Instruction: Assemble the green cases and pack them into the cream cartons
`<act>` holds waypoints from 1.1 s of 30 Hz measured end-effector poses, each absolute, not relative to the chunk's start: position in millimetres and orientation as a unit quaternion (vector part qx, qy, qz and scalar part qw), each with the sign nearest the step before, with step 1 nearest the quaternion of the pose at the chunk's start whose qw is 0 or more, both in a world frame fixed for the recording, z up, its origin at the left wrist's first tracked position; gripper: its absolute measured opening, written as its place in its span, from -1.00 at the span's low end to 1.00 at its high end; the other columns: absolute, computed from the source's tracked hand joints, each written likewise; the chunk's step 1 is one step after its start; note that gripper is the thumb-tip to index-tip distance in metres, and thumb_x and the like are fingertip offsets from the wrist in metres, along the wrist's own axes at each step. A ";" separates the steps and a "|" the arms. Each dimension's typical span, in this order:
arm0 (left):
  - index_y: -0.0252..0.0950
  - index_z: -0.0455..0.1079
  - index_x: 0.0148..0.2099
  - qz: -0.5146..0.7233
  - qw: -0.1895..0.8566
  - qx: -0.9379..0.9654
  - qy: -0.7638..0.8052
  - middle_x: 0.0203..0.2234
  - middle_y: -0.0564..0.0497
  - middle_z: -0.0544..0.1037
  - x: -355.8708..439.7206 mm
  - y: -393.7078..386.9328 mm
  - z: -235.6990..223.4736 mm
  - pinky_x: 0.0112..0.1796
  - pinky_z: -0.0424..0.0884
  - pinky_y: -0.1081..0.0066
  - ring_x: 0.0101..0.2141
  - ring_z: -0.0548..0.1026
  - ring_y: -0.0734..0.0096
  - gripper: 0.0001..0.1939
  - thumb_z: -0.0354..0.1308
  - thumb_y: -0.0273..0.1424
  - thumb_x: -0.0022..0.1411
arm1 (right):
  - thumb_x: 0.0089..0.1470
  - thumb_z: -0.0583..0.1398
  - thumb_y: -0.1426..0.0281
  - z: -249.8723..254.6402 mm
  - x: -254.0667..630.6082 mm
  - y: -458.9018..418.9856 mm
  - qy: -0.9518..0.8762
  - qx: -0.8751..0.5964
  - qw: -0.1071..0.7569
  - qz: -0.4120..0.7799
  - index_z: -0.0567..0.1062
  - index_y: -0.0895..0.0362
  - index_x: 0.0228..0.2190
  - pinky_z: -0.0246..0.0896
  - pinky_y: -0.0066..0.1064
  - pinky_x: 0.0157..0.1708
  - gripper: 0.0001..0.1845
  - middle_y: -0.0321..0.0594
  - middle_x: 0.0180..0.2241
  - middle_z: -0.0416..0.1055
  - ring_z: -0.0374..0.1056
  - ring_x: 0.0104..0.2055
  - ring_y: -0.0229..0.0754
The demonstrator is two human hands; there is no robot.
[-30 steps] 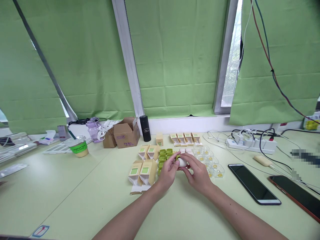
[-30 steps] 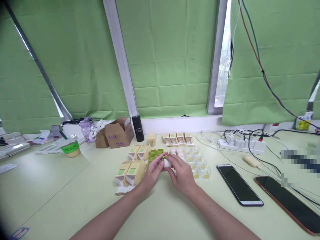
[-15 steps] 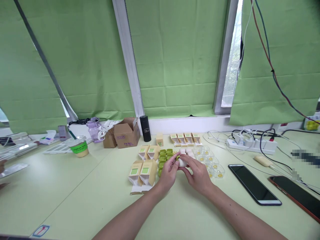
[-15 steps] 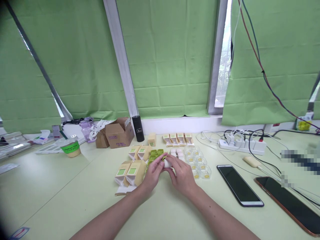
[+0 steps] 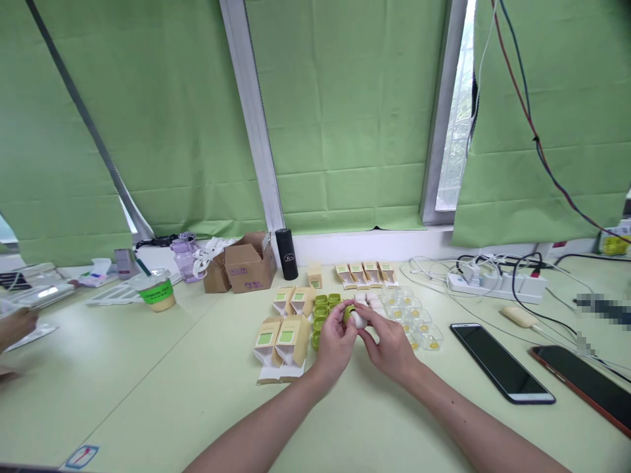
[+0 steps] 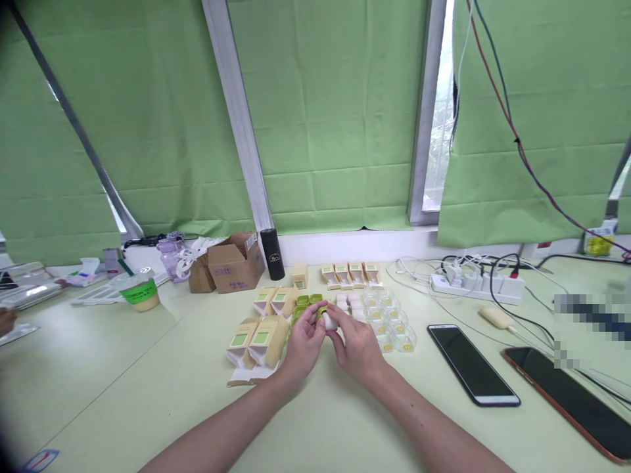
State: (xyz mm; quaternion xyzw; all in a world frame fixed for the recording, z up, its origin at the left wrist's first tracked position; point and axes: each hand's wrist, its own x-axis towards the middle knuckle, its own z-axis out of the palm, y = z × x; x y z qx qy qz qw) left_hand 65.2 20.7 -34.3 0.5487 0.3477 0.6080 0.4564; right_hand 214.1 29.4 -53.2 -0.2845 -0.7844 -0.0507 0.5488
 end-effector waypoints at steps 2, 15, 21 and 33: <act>-0.29 0.43 0.11 0.617 0.448 0.553 0.338 0.07 -0.22 0.62 67.2 20.1 -34.3 0.14 0.51 0.19 0.13 0.58 0.09 -0.60 0.32 -0.23 0.31 | 0.34 0.14 0.54 -53.0 214.0 29.8 -0.785 -0.279 0.550 -0.061 0.37 0.08 0.23 0.66 -0.23 -0.08 -0.54 0.03 0.15 0.58 0.62 0.09 0.01; -0.24 0.38 0.27 0.589 0.445 0.595 0.317 0.25 -0.24 0.50 60.0 15.1 -40.3 0.20 0.46 0.16 0.24 0.49 0.01 -0.46 0.28 -0.08 0.38 | 0.38 0.14 0.50 -54.5 217.2 29.4 -0.789 -0.291 0.535 -0.078 0.33 0.04 0.30 0.64 -0.17 -0.02 -0.49 -0.01 0.16 0.58 0.60 0.12 0.00; -0.26 0.36 0.32 0.572 0.458 0.594 0.333 0.27 -0.26 0.48 60.8 20.1 -46.0 0.19 0.48 0.15 0.21 0.51 0.01 -0.35 0.37 -0.09 0.31 | 0.35 0.13 0.52 -58.6 216.5 29.9 -0.783 -0.300 0.536 -0.102 0.38 0.04 0.27 0.66 -0.20 -0.09 -0.49 -0.04 0.11 0.61 0.63 0.05 0.00; -0.26 0.41 0.29 0.560 0.451 0.593 0.363 0.20 -0.22 0.56 61.0 18.5 -41.0 0.09 0.55 0.18 0.10 0.59 0.07 -0.43 0.30 -0.10 0.36 | 0.37 0.15 0.48 -57.4 213.5 28.2 -0.773 -0.313 0.540 -0.110 0.47 0.06 0.18 0.67 -0.26 -0.19 -0.61 0.00 0.06 0.64 0.68 -0.10 -0.04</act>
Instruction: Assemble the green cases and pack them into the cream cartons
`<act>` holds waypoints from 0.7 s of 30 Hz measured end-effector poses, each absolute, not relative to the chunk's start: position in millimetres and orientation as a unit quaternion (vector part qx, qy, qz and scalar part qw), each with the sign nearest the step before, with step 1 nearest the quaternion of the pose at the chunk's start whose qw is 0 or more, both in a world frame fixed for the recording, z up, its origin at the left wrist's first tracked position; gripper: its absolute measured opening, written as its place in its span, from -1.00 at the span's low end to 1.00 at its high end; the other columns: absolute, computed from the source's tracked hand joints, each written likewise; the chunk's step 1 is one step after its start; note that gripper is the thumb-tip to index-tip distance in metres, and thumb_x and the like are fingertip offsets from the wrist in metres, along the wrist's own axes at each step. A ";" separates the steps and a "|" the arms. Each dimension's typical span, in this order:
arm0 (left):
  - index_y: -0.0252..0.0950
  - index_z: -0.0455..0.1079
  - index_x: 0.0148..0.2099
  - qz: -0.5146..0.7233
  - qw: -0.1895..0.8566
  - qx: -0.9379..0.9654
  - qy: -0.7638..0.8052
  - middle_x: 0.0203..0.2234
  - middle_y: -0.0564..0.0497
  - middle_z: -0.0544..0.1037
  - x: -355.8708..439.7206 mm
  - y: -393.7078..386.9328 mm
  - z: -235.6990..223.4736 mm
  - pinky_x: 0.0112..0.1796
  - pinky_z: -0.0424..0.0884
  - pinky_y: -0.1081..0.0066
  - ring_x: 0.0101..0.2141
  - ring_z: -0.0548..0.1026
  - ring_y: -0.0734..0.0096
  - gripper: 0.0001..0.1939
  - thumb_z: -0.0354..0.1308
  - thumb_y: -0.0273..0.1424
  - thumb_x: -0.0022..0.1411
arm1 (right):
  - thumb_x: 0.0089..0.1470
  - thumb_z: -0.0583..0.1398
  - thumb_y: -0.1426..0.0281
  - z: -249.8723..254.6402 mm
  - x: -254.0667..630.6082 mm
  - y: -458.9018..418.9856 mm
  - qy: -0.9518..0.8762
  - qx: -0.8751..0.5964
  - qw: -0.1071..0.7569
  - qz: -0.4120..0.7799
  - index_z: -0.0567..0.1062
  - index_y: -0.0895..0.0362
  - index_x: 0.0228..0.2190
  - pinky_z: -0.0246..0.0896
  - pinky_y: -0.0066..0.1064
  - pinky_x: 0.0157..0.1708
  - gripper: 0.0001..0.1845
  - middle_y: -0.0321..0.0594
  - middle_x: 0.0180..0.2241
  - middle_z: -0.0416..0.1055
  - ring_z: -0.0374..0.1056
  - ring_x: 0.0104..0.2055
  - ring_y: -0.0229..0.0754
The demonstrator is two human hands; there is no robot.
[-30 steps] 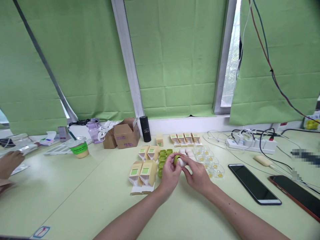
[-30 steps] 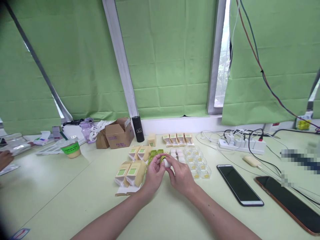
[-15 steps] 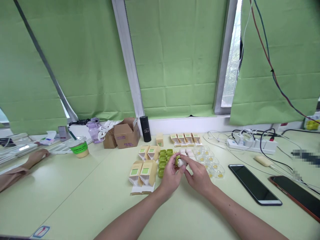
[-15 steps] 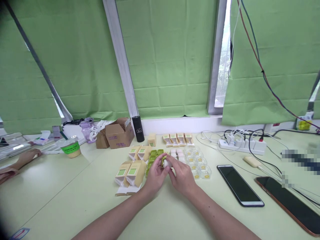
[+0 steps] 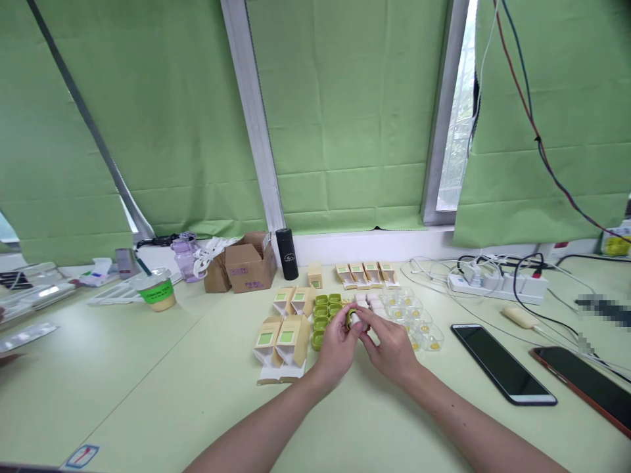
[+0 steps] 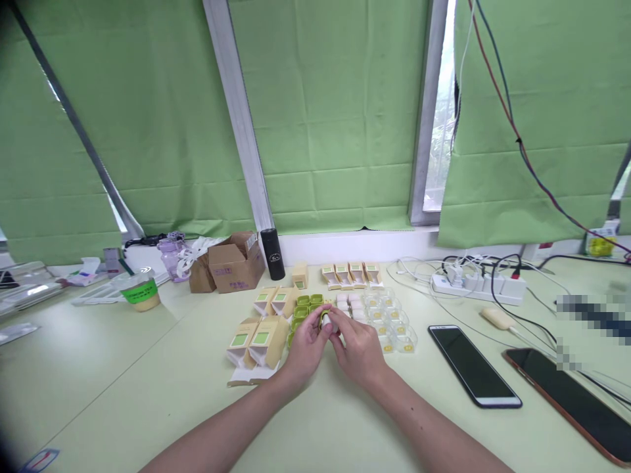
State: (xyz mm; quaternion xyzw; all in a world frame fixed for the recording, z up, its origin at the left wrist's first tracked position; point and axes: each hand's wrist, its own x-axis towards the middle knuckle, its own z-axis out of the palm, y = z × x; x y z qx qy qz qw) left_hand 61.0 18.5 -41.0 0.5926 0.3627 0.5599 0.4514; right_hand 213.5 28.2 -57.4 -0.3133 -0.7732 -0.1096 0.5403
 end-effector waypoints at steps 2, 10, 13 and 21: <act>-0.25 0.41 0.29 0.561 0.452 0.591 0.364 0.20 -0.21 0.56 61.2 19.0 -42.0 0.09 0.55 0.19 0.11 0.59 0.08 -0.44 0.30 -0.10 0.37 | 0.37 0.16 0.48 -57.5 213.4 28.3 -0.773 -0.314 0.541 -0.108 0.46 0.05 0.19 0.67 -0.26 -0.18 -0.60 -0.01 0.07 0.64 0.69 -0.11 -0.04; -0.24 0.42 0.28 0.560 0.444 0.595 0.369 0.17 -0.20 0.58 61.0 20.7 -45.7 0.06 0.56 0.19 0.04 0.61 0.11 -0.47 0.27 -0.09 0.40 | 0.36 0.17 0.47 -59.6 212.9 29.9 -0.772 -0.314 0.542 -0.109 0.48 0.07 0.15 0.66 -0.26 -0.21 -0.64 0.00 0.05 0.65 0.69 -0.15 -0.03; -0.24 0.43 0.28 0.567 0.448 0.590 0.360 0.15 -0.20 0.59 61.3 19.8 -44.9 0.05 0.56 0.19 0.06 0.60 0.09 -0.46 0.28 -0.09 0.39 | 0.36 0.16 0.47 -59.5 212.5 29.7 -0.769 -0.316 0.544 -0.107 0.47 0.06 0.17 0.66 -0.26 -0.19 -0.62 -0.02 0.05 0.65 0.69 -0.16 -0.04; -0.25 0.37 0.38 0.569 0.476 0.571 0.351 0.08 -0.19 0.62 60.4 19.1 -40.2 0.05 0.58 0.18 0.00 0.62 0.12 -0.33 0.33 -0.06 0.35 | 0.37 0.16 0.39 -56.2 213.8 27.3 -0.779 -0.338 0.526 -0.052 0.29 0.03 0.33 0.64 -0.18 -0.21 -0.45 -0.06 -0.04 0.65 0.64 -0.22 -0.02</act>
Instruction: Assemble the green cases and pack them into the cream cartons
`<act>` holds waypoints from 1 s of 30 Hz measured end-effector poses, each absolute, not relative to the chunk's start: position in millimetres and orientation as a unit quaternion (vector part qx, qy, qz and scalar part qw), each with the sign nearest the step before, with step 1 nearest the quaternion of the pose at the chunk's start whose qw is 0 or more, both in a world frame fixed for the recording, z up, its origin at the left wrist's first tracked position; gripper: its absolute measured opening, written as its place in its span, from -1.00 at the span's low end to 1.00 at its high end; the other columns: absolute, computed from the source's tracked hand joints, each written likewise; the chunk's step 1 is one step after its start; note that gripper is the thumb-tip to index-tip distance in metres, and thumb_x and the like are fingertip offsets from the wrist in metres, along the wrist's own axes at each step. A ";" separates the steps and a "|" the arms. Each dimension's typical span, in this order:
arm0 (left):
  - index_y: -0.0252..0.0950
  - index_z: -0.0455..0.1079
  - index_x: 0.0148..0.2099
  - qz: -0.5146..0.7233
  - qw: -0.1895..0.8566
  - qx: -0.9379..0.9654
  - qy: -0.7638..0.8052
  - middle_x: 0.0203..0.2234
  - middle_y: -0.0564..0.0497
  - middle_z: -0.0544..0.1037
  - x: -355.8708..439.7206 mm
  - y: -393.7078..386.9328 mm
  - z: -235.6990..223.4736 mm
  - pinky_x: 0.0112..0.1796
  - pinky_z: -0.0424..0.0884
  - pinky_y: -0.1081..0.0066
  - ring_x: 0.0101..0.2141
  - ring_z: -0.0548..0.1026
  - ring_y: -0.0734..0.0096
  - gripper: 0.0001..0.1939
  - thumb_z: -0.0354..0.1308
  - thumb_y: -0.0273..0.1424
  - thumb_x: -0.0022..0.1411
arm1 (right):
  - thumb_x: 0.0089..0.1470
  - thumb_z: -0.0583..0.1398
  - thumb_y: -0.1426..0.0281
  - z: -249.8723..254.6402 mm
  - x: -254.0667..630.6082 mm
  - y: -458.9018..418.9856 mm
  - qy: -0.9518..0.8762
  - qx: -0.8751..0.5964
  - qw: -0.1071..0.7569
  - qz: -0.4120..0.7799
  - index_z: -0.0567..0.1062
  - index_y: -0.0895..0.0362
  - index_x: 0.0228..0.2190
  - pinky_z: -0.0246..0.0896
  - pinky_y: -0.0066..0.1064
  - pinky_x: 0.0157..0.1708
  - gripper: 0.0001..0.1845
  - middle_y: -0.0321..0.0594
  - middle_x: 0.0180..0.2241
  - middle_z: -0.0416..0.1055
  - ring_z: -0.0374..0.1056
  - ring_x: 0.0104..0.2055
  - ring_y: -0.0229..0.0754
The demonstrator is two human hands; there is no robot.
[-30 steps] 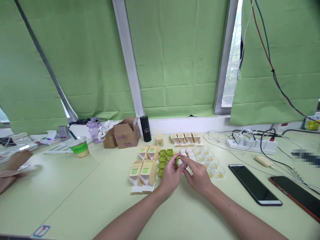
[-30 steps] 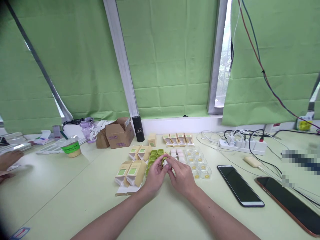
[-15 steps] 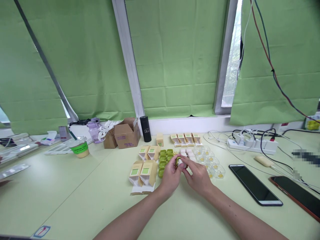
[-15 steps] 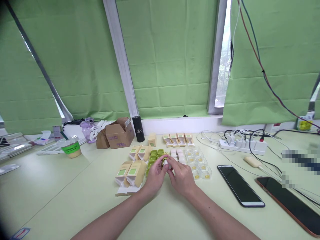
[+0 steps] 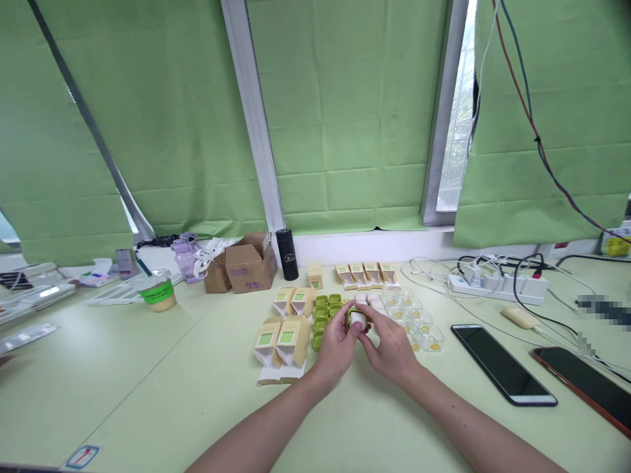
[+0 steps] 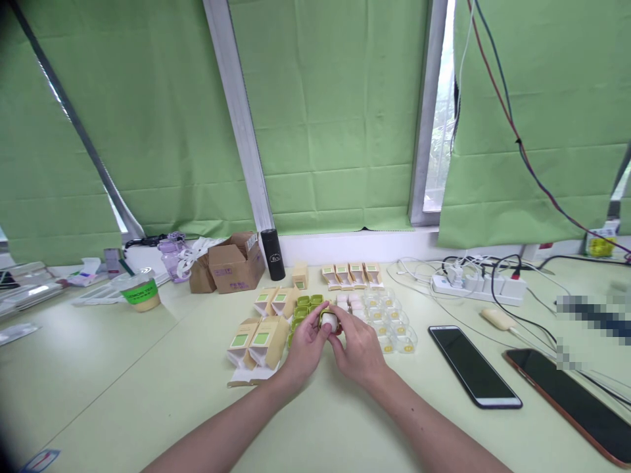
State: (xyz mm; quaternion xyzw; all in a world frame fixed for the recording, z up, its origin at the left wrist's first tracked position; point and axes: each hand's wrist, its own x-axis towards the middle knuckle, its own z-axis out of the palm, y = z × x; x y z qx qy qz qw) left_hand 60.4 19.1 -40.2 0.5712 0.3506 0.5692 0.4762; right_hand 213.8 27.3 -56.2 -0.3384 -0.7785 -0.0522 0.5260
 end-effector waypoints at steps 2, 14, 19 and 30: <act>-0.25 0.37 0.39 0.570 0.486 0.566 0.344 0.11 -0.20 0.60 59.9 20.3 -39.9 0.07 0.57 0.17 0.05 0.61 0.09 -0.30 0.35 -0.06 0.32 | 0.36 0.15 0.39 -54.9 214.2 27.0 -0.779 -0.338 0.527 -0.035 0.27 0.03 0.34 0.63 -0.15 -0.20 -0.44 -0.05 -0.03 0.63 0.62 -0.23 -0.02; -0.28 0.27 0.43 0.568 0.536 0.552 0.290 0.29 -0.34 0.45 58.7 21.1 -35.5 0.19 0.51 0.06 0.20 0.53 -0.05 -0.10 0.46 -0.02 0.19 | 0.36 0.15 0.41 -52.1 216.6 28.4 -0.769 -0.338 0.542 0.039 0.35 0.02 0.21 0.59 -0.19 -0.23 -0.57 -0.07 -0.05 0.57 0.56 -0.25 -0.06; -0.25 0.26 0.38 0.566 0.508 0.571 0.310 0.32 -0.39 0.40 50.3 17.5 -28.2 -0.26 0.64 0.27 -0.19 0.68 0.18 -0.24 0.34 0.02 0.31 | 0.34 0.20 0.33 -49.8 216.7 30.1 -0.734 -0.353 0.573 0.098 0.39 0.04 0.15 0.61 -0.19 -0.17 -0.63 -0.11 -0.07 0.58 0.57 -0.19 -0.06; -0.11 0.35 0.29 0.547 0.192 0.705 0.409 0.11 -0.14 0.54 36.0 28.2 -36.1 0.12 0.46 0.09 0.09 0.50 0.15 -0.58 0.12 -0.46 0.45 | 0.20 0.32 -0.06 -37.9 215.2 33.0 -0.582 -0.332 0.626 0.399 0.50 0.05 -0.02 0.46 -0.31 -0.41 -0.48 -0.25 -0.33 0.48 0.42 -0.41 -0.18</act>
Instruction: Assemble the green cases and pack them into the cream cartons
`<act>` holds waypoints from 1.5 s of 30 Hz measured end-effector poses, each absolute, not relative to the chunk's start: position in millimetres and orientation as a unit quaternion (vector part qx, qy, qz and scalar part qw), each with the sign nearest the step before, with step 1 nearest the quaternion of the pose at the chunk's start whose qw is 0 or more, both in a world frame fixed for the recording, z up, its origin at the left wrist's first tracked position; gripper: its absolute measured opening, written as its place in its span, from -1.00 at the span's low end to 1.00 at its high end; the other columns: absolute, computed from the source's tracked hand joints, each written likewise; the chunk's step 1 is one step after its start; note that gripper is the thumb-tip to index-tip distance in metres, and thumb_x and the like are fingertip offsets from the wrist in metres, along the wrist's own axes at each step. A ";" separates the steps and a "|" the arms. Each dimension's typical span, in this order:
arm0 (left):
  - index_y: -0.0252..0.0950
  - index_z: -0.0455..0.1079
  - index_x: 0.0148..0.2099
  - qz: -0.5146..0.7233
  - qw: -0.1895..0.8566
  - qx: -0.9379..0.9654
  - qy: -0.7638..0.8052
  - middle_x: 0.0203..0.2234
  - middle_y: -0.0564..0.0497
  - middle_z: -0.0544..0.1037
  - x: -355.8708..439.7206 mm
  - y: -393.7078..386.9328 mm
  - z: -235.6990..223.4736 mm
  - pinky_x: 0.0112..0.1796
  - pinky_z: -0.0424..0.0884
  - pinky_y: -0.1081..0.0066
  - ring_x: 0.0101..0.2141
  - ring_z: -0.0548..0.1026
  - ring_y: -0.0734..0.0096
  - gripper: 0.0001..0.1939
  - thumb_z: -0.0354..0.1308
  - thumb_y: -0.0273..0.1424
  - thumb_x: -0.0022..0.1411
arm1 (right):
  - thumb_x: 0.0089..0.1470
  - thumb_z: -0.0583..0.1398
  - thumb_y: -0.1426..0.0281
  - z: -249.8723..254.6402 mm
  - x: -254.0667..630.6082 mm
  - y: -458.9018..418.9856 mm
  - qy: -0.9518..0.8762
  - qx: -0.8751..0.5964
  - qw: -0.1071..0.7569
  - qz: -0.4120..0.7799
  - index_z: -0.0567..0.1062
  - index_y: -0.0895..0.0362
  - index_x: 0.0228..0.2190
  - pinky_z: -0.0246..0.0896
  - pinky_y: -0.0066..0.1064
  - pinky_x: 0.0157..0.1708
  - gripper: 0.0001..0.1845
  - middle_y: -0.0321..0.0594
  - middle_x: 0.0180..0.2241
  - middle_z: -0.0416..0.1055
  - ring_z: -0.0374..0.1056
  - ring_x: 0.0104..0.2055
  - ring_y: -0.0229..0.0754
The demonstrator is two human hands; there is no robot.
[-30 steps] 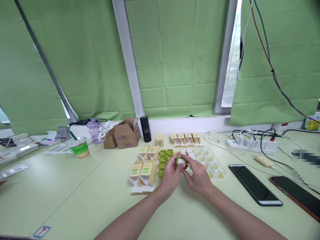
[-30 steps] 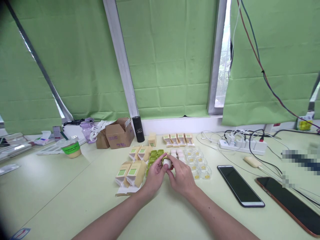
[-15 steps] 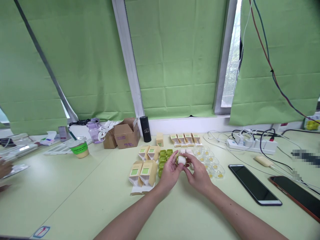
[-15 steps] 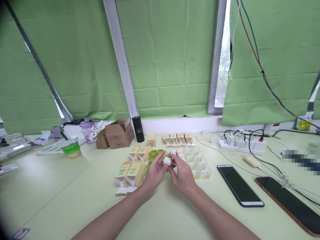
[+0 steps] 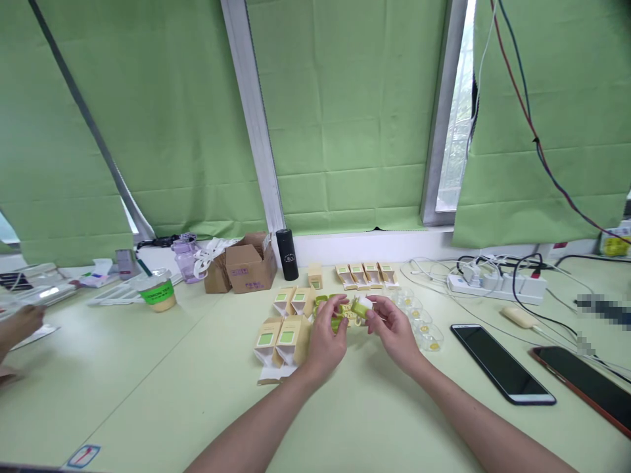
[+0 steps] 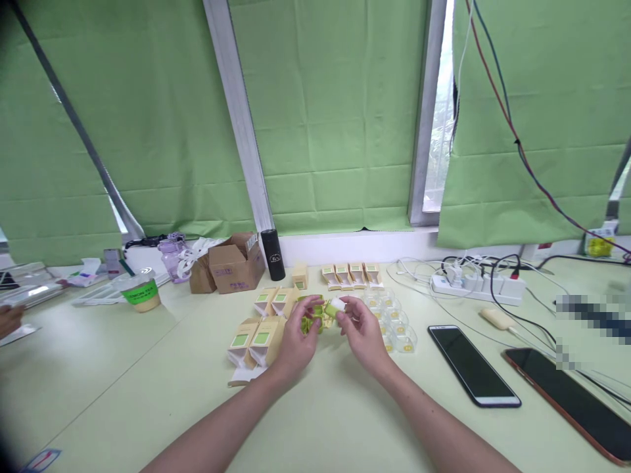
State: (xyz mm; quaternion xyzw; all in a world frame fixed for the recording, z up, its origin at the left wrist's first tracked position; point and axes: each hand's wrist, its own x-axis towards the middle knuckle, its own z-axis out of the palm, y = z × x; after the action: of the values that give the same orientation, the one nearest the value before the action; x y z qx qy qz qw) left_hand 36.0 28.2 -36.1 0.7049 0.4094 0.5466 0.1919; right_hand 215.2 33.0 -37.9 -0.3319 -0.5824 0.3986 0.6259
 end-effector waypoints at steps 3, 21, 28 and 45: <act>-0.03 0.35 0.32 0.515 0.103 0.749 0.403 0.22 -0.12 0.42 34.3 26.4 -34.9 0.25 0.35 -0.01 0.25 0.34 0.09 -0.50 0.15 -0.53 0.42 | 0.11 0.37 -0.12 -34.5 214.0 33.2 -0.550 -0.328 0.629 0.440 0.53 0.08 -0.08 0.39 -0.33 -0.47 -0.41 -0.28 -0.43 0.49 0.38 -0.48 -0.20; -0.04 0.43 0.27 0.496 0.047 0.785 0.368 0.15 -0.12 0.44 32.3 30.4 -38.0 0.22 0.40 -0.04 0.22 0.35 0.04 -0.52 0.30 -0.46 0.36 | 0.24 0.12 -0.28 -37.0 219.2 32.9 -0.607 -0.408 0.552 0.401 0.55 0.12 -0.40 0.15 -0.39 -0.55 -0.29 -0.22 -0.60 0.48 0.30 -0.59 -0.20; -0.11 0.52 0.17 0.527 0.199 0.700 0.440 0.05 -0.09 0.50 34.3 34.4 -36.0 0.18 0.39 0.12 0.14 0.42 0.10 -0.61 0.36 -0.35 0.31 | 0.27 0.17 -0.05 -20.0 237.4 36.1 -0.608 -0.450 0.570 0.321 0.58 0.11 -0.18 0.27 -0.33 -0.45 -0.52 -0.21 -0.49 0.55 0.38 -0.50 -0.14; -0.30 0.61 -0.07 0.582 0.349 0.593 0.435 -0.13 -0.15 0.63 32.7 45.0 -35.4 -0.12 0.50 0.35 -0.11 0.59 0.21 -0.44 0.29 0.12 0.27 | 0.15 0.16 0.61 -46.8 303.9 0.9 -0.816 -0.509 0.207 -0.182 0.64 0.08 -0.39 0.21 -0.05 -0.15 -0.71 0.06 -0.14 0.52 0.33 -0.06 0.18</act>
State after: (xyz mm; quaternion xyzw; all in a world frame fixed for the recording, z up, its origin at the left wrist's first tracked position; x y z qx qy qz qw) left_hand 32.7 45.0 -35.4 0.5928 0.4346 0.5816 0.3486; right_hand 303.9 0.9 -46.8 -0.5089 -0.8155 -0.1823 0.2065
